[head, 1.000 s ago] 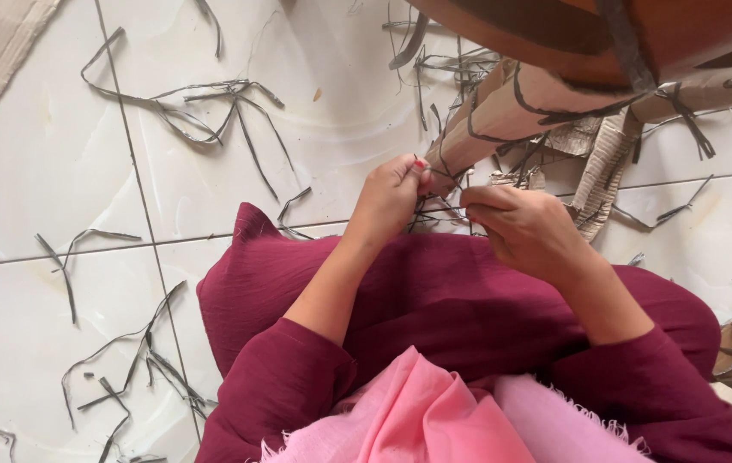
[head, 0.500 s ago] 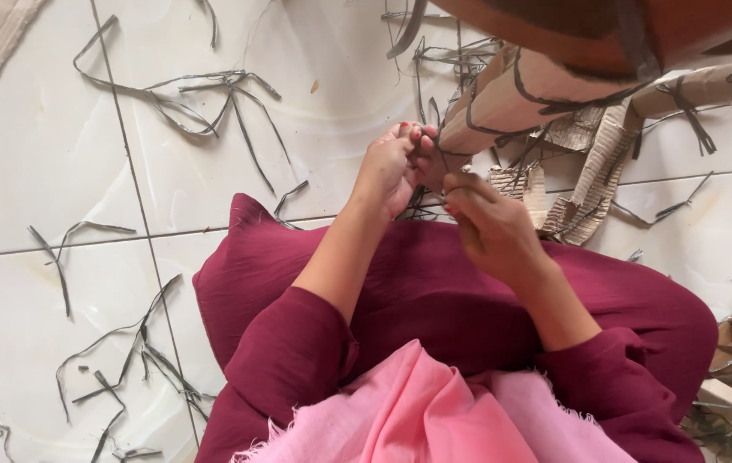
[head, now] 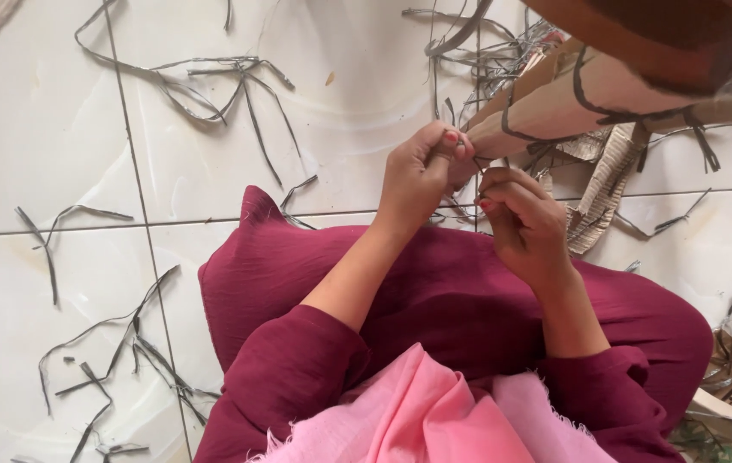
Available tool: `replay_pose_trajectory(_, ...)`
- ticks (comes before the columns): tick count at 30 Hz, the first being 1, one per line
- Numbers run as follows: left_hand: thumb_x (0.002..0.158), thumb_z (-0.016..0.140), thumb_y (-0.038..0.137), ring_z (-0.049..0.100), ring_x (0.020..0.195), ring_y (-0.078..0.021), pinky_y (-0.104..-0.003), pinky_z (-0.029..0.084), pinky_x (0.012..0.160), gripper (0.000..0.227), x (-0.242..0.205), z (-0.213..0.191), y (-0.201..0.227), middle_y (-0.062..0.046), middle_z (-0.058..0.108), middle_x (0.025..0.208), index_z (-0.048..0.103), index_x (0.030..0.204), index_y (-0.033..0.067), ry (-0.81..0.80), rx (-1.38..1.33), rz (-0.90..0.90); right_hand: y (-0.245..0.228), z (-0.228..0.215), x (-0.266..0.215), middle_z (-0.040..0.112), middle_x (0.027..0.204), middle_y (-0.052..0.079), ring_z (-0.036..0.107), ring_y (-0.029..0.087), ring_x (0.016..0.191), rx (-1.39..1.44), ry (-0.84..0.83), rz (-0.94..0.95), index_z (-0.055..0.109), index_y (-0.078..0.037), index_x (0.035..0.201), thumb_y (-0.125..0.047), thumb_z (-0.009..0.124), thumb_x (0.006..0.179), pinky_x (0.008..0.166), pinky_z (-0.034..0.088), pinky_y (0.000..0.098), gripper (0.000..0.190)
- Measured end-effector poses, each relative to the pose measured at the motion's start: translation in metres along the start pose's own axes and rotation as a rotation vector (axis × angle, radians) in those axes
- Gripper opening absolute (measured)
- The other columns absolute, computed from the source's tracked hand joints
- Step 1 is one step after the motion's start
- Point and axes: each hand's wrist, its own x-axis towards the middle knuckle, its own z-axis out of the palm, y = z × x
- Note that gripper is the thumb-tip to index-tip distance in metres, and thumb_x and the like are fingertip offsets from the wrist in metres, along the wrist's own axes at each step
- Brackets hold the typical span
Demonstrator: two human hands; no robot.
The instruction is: Wrapping and tying strips of dried material around a wooden chair leg for protection or decoration.
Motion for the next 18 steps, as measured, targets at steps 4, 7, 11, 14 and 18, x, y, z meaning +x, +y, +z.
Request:
replay_pose_trajectory(4,0.102,0.059,0.036,0.072,0.059,-0.0108,-0.024,0.062,0.058,0.023,-0.002,-0.002,-0.001,0.006,0.073,0.075,0.072,0.086,0.0253,0.004,0.069,0.017,-0.001,0.004,-0.001,0.066,0.092,0.013,0.054,0.027,0.063,0.051,0.023,0.03,0.067,0.0,0.085,0.0,0.062,0.104,0.053,0.046,0.0315,0.019)
replay_pose_trajectory(7,0.096,0.07,0.032,0.074,0.058,-0.0102,-0.023,0.063,0.061,0.012,-0.002,-0.011,0.004,0.006,0.075,0.081,0.075,0.086,0.026,-0.038,0.057,0.062,0.0,0.007,-0.002,0.066,0.093,0.016,0.054,0.024,0.064,0.088,0.049,0.067,0.069,0.003,0.086,-0.002,0.064,0.104,0.052,0.047,0.0302,0.019)
replay_pose_trajectory(11,0.085,0.082,0.005,0.075,0.064,-0.0174,-0.028,0.063,0.059,0.008,-0.006,-0.018,0.014,-0.007,0.077,0.09,0.078,0.089,0.0103,-0.114,0.022,0.208,-0.001,0.01,-0.005,0.067,0.093,0.017,0.054,0.021,0.063,0.12,0.093,0.1,0.072,0.005,0.087,-0.003,0.066,0.103,0.05,0.048,0.0274,0.019)
replay_pose_trajectory(14,0.09,0.076,0.003,0.075,0.062,-0.0154,-0.028,0.062,0.06,0.011,-0.003,-0.016,0.005,-0.003,0.076,0.085,0.079,0.09,0.0138,-0.087,0.032,0.26,-0.004,0.012,-0.005,0.067,0.094,0.018,0.054,0.02,0.062,0.105,0.103,0.091,0.071,0.006,0.087,-0.003,0.067,0.103,0.048,0.046,0.0285,0.019)
replay_pose_trajectory(18,0.095,0.072,0.001,0.077,0.083,-0.0279,-0.038,0.061,0.078,0.018,-0.006,-0.021,0.023,-0.009,0.077,0.094,0.081,0.101,0.0149,-0.155,0.098,0.378,-0.004,0.016,-0.008,0.068,0.095,0.019,0.053,0.018,0.061,0.118,0.123,0.105,0.07,0.007,0.088,-0.001,0.067,0.103,0.049,0.045,0.0275,0.017)
